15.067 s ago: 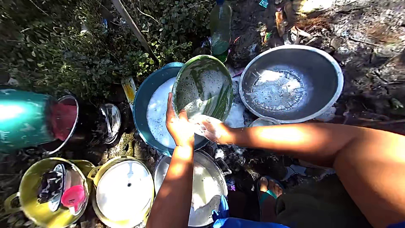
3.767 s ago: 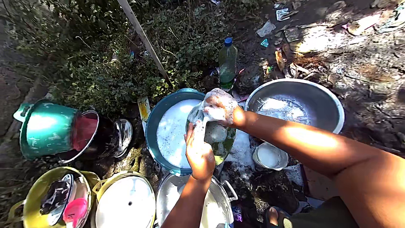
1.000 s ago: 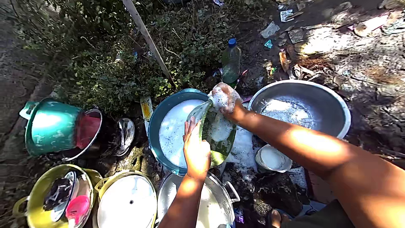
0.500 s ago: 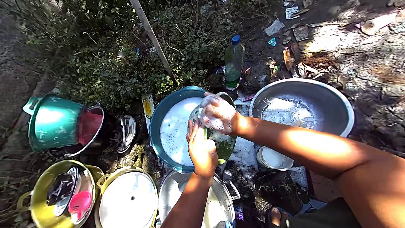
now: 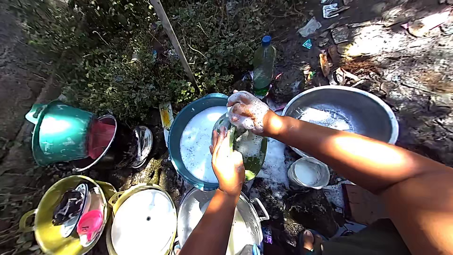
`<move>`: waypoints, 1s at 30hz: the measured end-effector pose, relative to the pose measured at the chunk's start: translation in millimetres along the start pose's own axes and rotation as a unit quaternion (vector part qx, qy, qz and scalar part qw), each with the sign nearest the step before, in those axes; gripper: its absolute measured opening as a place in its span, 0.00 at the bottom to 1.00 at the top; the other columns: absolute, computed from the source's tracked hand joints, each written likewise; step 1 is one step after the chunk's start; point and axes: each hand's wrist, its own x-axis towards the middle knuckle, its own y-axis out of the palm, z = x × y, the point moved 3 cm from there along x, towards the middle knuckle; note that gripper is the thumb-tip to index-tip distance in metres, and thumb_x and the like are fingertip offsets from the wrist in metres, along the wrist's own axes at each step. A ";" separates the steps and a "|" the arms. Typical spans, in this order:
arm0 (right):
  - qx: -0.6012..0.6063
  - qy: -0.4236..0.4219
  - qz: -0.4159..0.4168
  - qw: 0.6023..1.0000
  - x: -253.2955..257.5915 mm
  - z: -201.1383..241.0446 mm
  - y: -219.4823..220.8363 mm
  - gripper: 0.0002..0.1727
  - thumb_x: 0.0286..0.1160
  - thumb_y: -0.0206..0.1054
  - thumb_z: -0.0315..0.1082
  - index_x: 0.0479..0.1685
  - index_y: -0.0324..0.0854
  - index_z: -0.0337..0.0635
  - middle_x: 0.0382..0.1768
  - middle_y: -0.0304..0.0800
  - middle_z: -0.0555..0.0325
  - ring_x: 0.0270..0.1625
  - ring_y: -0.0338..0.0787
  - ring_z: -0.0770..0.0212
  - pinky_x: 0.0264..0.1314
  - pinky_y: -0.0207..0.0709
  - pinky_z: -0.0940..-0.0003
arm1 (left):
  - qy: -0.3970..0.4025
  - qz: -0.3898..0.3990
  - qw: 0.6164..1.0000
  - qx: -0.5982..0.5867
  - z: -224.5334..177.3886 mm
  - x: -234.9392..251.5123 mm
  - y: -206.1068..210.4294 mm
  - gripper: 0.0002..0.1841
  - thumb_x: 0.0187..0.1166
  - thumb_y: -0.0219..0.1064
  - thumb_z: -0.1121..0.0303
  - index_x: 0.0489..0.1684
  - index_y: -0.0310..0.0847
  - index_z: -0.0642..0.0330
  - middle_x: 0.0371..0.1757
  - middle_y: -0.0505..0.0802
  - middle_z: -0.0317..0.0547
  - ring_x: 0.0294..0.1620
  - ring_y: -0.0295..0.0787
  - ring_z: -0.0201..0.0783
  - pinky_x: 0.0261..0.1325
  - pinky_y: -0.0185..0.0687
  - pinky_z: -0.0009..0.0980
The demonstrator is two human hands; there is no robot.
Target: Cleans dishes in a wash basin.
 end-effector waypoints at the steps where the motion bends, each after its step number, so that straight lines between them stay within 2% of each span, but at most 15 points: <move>1: 0.003 -0.003 -0.007 1.000 -1.2 6.6 1.2 0.13 0.76 0.61 0.36 0.37 0.90 0.39 0.52 0.89 0.41 0.68 0.85 0.43 0.85 0.64 0.43 | 0.004 -0.004 1.000 -0.007 -0.2 -0.4 0.4 0.25 0.67 0.56 0.74 0.63 0.88 0.67 0.74 0.88 0.53 0.85 0.73 0.48 0.89 0.58 0.49; 2: 0.010 -0.022 -0.008 1.000 -3.0 15.4 4.3 0.10 0.74 0.64 0.34 0.36 0.89 0.40 0.51 0.89 0.42 0.67 0.85 0.43 0.85 0.65 0.40 | 0.006 -0.012 1.000 -0.012 0.0 -1.4 0.8 0.24 0.66 0.57 0.73 0.60 0.89 0.70 0.71 0.89 0.56 0.83 0.74 0.49 0.88 0.59 0.49; 4: 0.014 -0.072 0.008 0.997 -5.7 24.8 12.9 0.08 0.76 0.65 0.34 0.36 0.88 0.43 0.50 0.90 0.45 0.66 0.87 0.46 0.83 0.67 0.39 | 0.004 -0.023 1.000 -0.021 1.6 -3.4 -0.2 0.21 0.65 0.58 0.73 0.52 0.89 0.74 0.67 0.90 0.62 0.80 0.78 0.50 0.86 0.63 0.47; 6: 0.007 -0.070 0.013 0.997 -2.7 13.0 9.4 0.10 0.78 0.64 0.35 0.38 0.90 0.41 0.53 0.90 0.39 0.68 0.86 0.41 0.84 0.65 0.39 | 0.006 -0.012 1.000 -0.011 2.9 -2.8 -1.0 0.23 0.67 0.58 0.71 0.58 0.89 0.71 0.70 0.89 0.58 0.82 0.76 0.50 0.87 0.62 0.47; 8: -0.008 -0.019 0.011 1.000 3.1 -0.8 -0.7 0.13 0.77 0.61 0.35 0.38 0.91 0.39 0.58 0.88 0.36 0.73 0.82 0.36 0.88 0.59 0.39 | 0.005 0.002 1.000 -0.004 2.7 -0.2 -2.1 0.25 0.67 0.58 0.73 0.65 0.87 0.66 0.75 0.87 0.51 0.85 0.72 0.47 0.89 0.59 0.47; 10: -0.013 -0.010 0.000 1.000 1.7 5.8 -2.6 0.11 0.75 0.62 0.35 0.36 0.91 0.40 0.57 0.88 0.38 0.72 0.82 0.39 0.88 0.60 0.39 | 0.013 0.001 1.000 -0.011 2.0 -1.0 -2.0 0.25 0.67 0.57 0.71 0.64 0.87 0.67 0.74 0.87 0.52 0.85 0.72 0.48 0.90 0.57 0.49; 13: 0.005 -0.070 -0.008 0.997 -6.2 19.9 6.3 0.06 0.74 0.68 0.34 0.34 0.89 0.42 0.53 0.89 0.41 0.68 0.86 0.43 0.83 0.68 0.40 | 0.006 -0.015 1.000 -0.020 1.0 -3.8 1.0 0.22 0.66 0.58 0.74 0.57 0.89 0.71 0.69 0.90 0.57 0.82 0.76 0.49 0.89 0.59 0.49; 15: -0.009 -0.079 0.003 0.997 -2.9 13.7 3.1 0.08 0.77 0.66 0.34 0.37 0.90 0.42 0.55 0.89 0.38 0.70 0.85 0.41 0.84 0.66 0.41 | 0.005 -0.010 1.000 -0.009 -0.3 -0.6 0.4 0.23 0.65 0.59 0.74 0.58 0.90 0.69 0.70 0.90 0.54 0.83 0.76 0.48 0.88 0.60 0.48; 18: -0.030 -0.050 0.008 0.998 3.0 9.4 -2.7 0.09 0.75 0.65 0.34 0.37 0.90 0.41 0.56 0.88 0.36 0.70 0.84 0.38 0.86 0.63 0.39 | -0.004 -0.005 1.000 -0.004 -1.2 4.9 0.9 0.25 0.64 0.59 0.74 0.62 0.90 0.64 0.73 0.89 0.48 0.84 0.73 0.45 0.89 0.59 0.49; 21: -0.011 -0.076 0.007 0.997 -4.5 24.3 9.0 0.06 0.73 0.69 0.34 0.34 0.90 0.44 0.53 0.89 0.42 0.68 0.86 0.43 0.84 0.67 0.38 | -0.009 -0.013 1.000 -0.020 1.2 -0.4 0.2 0.22 0.63 0.60 0.72 0.54 0.90 0.70 0.68 0.90 0.56 0.82 0.76 0.47 0.88 0.61 0.46; 23: -0.007 -0.101 0.009 0.995 -5.4 21.2 13.4 0.06 0.75 0.68 0.35 0.35 0.89 0.44 0.53 0.89 0.41 0.69 0.86 0.43 0.83 0.68 0.38 | -0.001 -0.012 1.000 -0.019 2.9 -2.3 -1.6 0.22 0.63 0.60 0.72 0.54 0.89 0.73 0.67 0.90 0.60 0.80 0.79 0.48 0.87 0.63 0.46; 25: -0.005 -0.058 0.001 0.998 -3.1 7.3 7.3 0.09 0.76 0.65 0.35 0.38 0.90 0.41 0.55 0.89 0.39 0.70 0.85 0.41 0.84 0.66 0.43 | 0.000 -0.004 1.000 -0.030 4.7 -1.8 -2.5 0.24 0.65 0.60 0.73 0.62 0.88 0.70 0.71 0.89 0.56 0.82 0.76 0.47 0.88 0.62 0.45; 26: 0.000 -0.006 -0.009 1.000 -2.8 -4.0 1.3 0.11 0.75 0.63 0.33 0.39 0.90 0.37 0.55 0.89 0.37 0.69 0.85 0.42 0.82 0.69 0.47 | 0.002 -0.002 0.999 -0.042 6.1 -1.7 -2.9 0.26 0.66 0.59 0.71 0.65 0.86 0.70 0.73 0.88 0.55 0.84 0.74 0.47 0.89 0.60 0.45; 28: 0.004 0.139 -0.024 0.990 -10.8 -35.0 -9.7 0.14 0.80 0.59 0.32 0.46 0.88 0.32 0.55 0.87 0.40 0.64 0.86 0.48 0.72 0.78 0.55 | 0.007 -0.005 0.998 -0.061 9.6 -3.4 -4.3 0.27 0.68 0.58 0.67 0.67 0.84 0.71 0.75 0.85 0.58 0.85 0.72 0.48 0.89 0.60 0.45; 30: -0.004 0.259 -0.026 0.965 -22.3 -55.3 -14.1 0.14 0.83 0.58 0.32 0.52 0.85 0.31 0.55 0.87 0.39 0.60 0.88 0.47 0.67 0.81 0.49 | 0.002 -0.008 0.998 -0.065 10.8 -4.7 -5.0 0.28 0.68 0.59 0.66 0.68 0.83 0.72 0.76 0.85 0.60 0.85 0.72 0.47 0.88 0.61 0.44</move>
